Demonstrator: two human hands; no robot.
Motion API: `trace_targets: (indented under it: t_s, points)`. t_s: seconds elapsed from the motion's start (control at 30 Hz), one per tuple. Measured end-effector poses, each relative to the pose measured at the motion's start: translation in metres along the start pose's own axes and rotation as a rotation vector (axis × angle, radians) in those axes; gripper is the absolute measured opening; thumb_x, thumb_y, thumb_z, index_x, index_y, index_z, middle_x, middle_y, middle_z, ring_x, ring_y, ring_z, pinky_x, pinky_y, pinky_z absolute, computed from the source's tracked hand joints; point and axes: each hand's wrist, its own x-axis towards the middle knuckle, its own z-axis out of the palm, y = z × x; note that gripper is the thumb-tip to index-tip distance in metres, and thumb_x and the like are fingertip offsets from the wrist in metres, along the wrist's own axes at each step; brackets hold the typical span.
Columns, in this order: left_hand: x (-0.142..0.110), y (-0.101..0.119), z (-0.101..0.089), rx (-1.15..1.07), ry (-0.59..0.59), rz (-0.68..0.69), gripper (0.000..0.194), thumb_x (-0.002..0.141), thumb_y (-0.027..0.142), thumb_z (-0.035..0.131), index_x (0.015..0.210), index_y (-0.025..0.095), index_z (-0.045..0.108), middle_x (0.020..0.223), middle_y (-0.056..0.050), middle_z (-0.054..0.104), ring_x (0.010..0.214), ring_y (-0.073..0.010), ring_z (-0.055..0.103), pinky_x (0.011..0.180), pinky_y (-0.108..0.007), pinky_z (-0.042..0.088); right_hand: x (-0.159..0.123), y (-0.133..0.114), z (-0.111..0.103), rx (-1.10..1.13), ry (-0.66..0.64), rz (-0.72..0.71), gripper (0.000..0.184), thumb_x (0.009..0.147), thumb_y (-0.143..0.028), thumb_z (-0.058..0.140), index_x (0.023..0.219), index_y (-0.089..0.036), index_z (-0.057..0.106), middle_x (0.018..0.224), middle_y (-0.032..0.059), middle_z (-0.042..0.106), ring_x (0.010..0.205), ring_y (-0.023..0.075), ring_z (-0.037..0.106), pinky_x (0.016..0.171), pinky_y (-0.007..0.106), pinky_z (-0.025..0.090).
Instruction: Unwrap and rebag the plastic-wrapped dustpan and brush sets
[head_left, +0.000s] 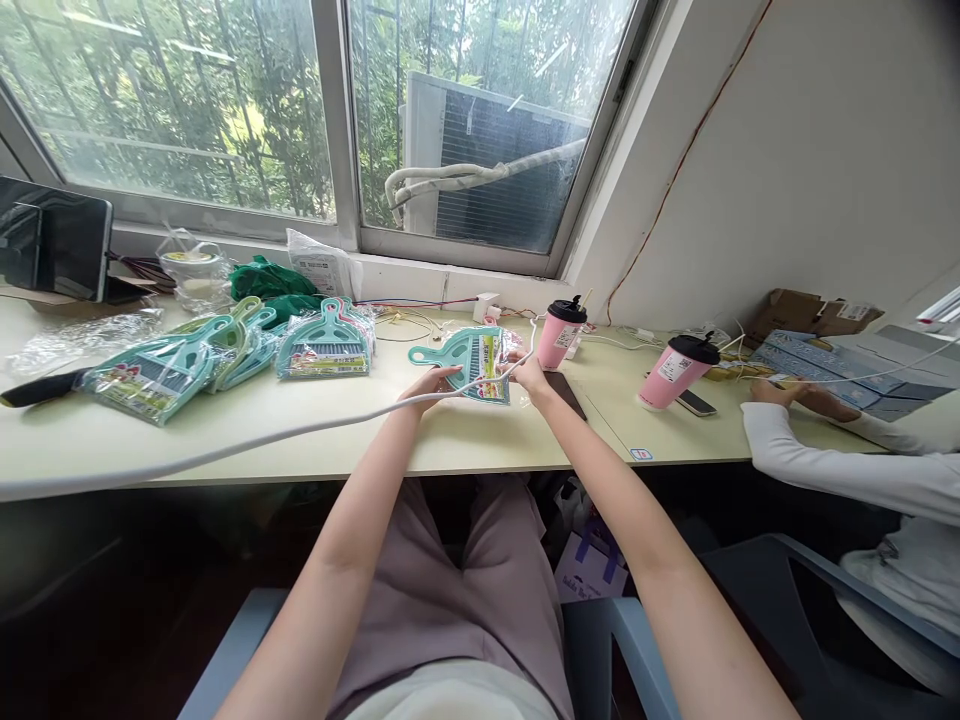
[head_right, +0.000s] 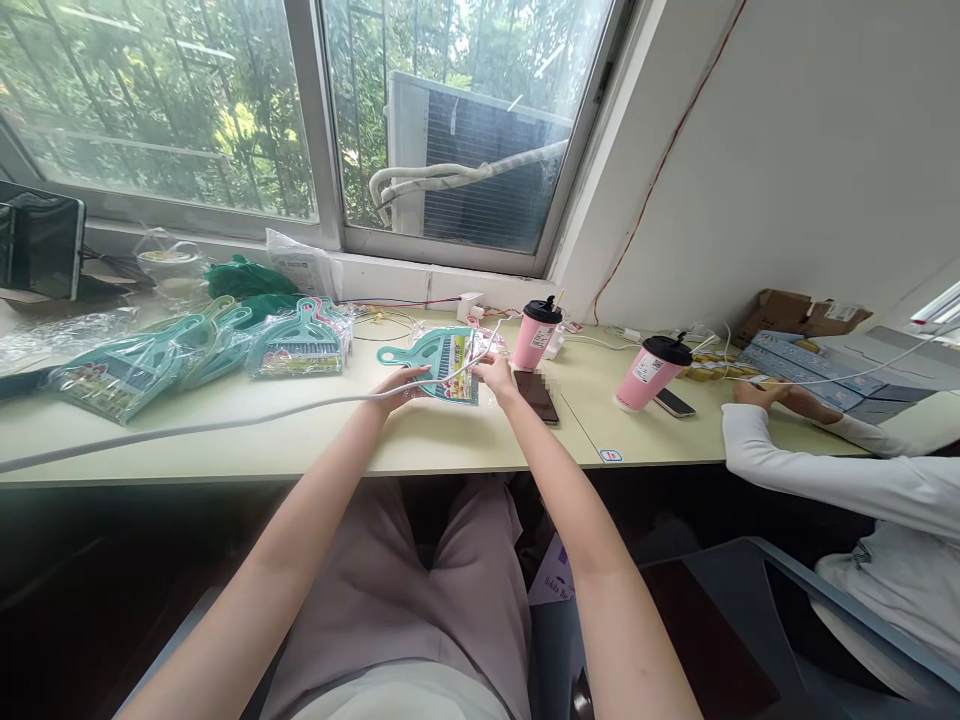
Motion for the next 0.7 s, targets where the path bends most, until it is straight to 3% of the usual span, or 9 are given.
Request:
trace_targets:
  t_s: [0.1,0.23,0.3,0.37,0.43,0.47,0.53,0.6,0.7]
  points:
    - [-0.001,0.002,0.000,-0.037,0.009,-0.056,0.017,0.078,0.018,0.075,0.070,0.015,0.060,0.053,0.000,0.056,0.047,-0.0114,0.057,0.057,-0.027,0.055,0.000,-0.002,-0.001,0.018,-0.016,-0.013,0.022,0.065,-0.017,0.080,0.082,-0.018,0.067,0.094,0.0047,0.071,0.073,0.0146,0.066,0.067,0.031,0.061]
    - [-0.004,0.006,0.004,-0.154,0.003,-0.026,0.006,0.083,0.016,0.069,0.081,0.012,0.064,0.057,-0.001,0.062,0.049,-0.0132,0.060,0.062,-0.028,0.058,-0.002,-0.008,-0.008,0.067,-0.047,-0.058,0.020,0.075,-0.028,0.073,0.092,-0.018,0.068,0.103,0.0079,0.070,0.081,0.0189,0.070,0.068,0.033,0.061]
    - [-0.003,0.007,0.006,-0.217,0.024,-0.006,0.006,0.084,0.016,0.067,0.087,0.012,0.066,0.057,-0.002,0.063,0.054,-0.0158,0.064,0.068,-0.030,0.060,-0.007,-0.007,-0.013,0.093,0.121,-0.124,0.026,0.080,-0.032,0.066,0.101,-0.019,0.066,0.114,0.0088,0.068,0.091,0.0200,0.070,0.073,0.032,0.060]
    - [0.000,0.007,0.006,-0.279,0.066,0.031,0.010,0.085,0.016,0.065,0.095,0.012,0.066,0.059,-0.002,0.065,0.061,-0.0175,0.068,0.075,-0.031,0.060,-0.014,-0.002,-0.015,0.114,0.408,-0.179,0.036,0.082,-0.035,0.061,0.115,-0.021,0.060,0.127,0.0093,0.062,0.108,0.0203,0.066,0.081,0.031,0.058]
    - [0.003,0.007,0.005,-0.332,0.116,0.078,0.015,0.086,0.015,0.063,0.101,0.012,0.065,0.064,-0.003,0.068,0.068,-0.0180,0.070,0.080,-0.032,0.060,-0.023,0.006,-0.012,0.140,0.531,-0.114,0.049,0.083,-0.041,0.059,0.128,-0.023,0.051,0.135,0.0098,0.058,0.119,0.0201,0.060,0.086,0.031,0.057]
    - [0.005,0.006,0.005,-0.348,0.137,0.094,0.017,0.086,0.014,0.061,0.103,0.012,0.065,0.068,-0.003,0.070,0.070,-0.0181,0.070,0.081,-0.032,0.060,-0.028,0.009,-0.007,0.164,0.468,-0.036,0.053,0.084,-0.045,0.059,0.131,-0.024,0.048,0.135,0.0100,0.057,0.119,0.0206,0.060,0.086,0.032,0.058]
    - [0.007,0.006,0.004,-0.346,0.165,0.096,0.016,0.087,0.014,0.061,0.102,0.011,0.064,0.072,-0.005,0.071,0.073,-0.0182,0.071,0.079,-0.031,0.060,-0.036,0.015,0.007,0.239,0.184,0.111,0.055,0.084,-0.052,0.058,0.131,-0.026,0.048,0.129,0.0094,0.062,0.112,0.0220,0.065,0.081,0.034,0.060]
    - [0.008,0.004,0.005,-0.306,0.168,0.076,0.015,0.086,0.015,0.063,0.100,0.011,0.065,0.072,-0.006,0.071,0.072,-0.0188,0.071,0.073,-0.030,0.060,-0.039,0.016,0.026,0.325,-0.023,0.158,0.050,0.083,-0.052,0.061,0.125,-0.027,0.053,0.119,0.0077,0.067,0.103,0.0215,0.069,0.080,0.034,0.060]
    - [0.007,0.002,0.008,-0.237,0.147,0.051,0.016,0.084,0.019,0.068,0.098,0.011,0.065,0.072,-0.006,0.071,0.070,-0.0193,0.070,0.067,-0.029,0.059,-0.034,0.012,0.050,0.390,0.006,0.152,0.041,0.079,-0.037,0.067,0.117,-0.024,0.057,0.102,0.0044,0.070,0.091,0.0185,0.070,0.084,0.031,0.060]
